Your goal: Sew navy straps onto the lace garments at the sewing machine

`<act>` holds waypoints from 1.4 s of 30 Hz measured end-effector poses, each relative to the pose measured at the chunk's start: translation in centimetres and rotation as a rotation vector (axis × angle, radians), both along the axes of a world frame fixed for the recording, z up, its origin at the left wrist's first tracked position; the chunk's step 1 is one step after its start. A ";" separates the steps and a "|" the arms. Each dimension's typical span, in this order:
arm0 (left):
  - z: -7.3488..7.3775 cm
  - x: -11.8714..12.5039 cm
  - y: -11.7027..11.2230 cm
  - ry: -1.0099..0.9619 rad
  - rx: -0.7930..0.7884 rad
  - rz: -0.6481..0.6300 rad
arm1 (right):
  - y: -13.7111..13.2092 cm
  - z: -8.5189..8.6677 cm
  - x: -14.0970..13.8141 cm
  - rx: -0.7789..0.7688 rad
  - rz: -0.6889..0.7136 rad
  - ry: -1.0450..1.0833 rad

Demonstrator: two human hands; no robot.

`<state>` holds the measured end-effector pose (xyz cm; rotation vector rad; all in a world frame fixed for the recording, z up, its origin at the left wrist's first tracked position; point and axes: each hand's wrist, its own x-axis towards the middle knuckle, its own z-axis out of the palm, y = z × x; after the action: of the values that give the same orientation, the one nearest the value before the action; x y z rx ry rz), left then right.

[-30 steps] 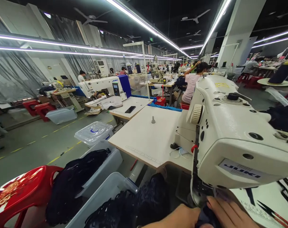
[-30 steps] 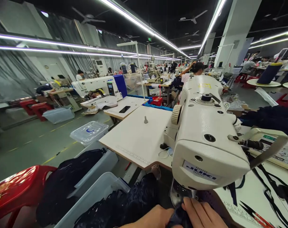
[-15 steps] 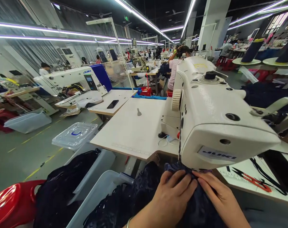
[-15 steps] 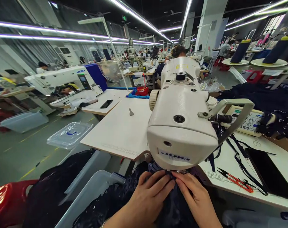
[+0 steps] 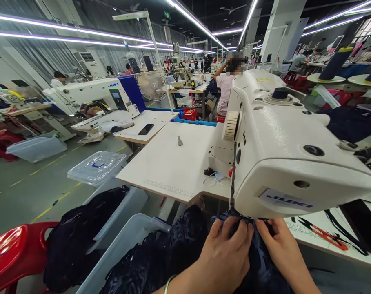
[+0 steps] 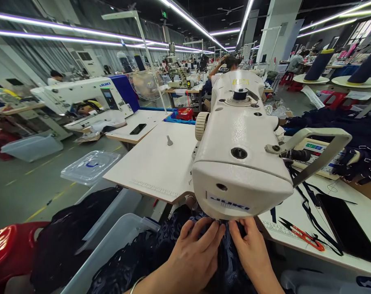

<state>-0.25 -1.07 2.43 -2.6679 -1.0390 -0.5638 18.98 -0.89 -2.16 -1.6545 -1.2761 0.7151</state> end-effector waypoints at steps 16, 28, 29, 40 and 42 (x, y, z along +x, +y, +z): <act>0.0 0.2 0.0 -0.013 0.044 -0.001 | 0.1 0.1 -0.1 -0.001 -0.033 -0.024; -0.1 0.5 0.0 0.005 0.059 0.035 | 0.2 0.0 0.3 -0.121 -0.005 -0.006; 0.0 0.5 0.0 0.000 0.057 0.034 | 0.2 -0.1 0.4 -0.118 -0.001 -0.017; 0.2 0.3 0.0 -0.022 0.000 0.008 | -0.3 -1.0 5.4 -0.091 0.103 -0.139; 0.1 0.3 0.0 -0.016 -0.028 -0.008 | -0.5 -1.4 7.1 -0.060 0.084 -0.191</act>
<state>0.01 -1.07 2.57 -2.6972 -1.0485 -0.5772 26.05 -1.40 -3.58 -1.7598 -1.4793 0.6637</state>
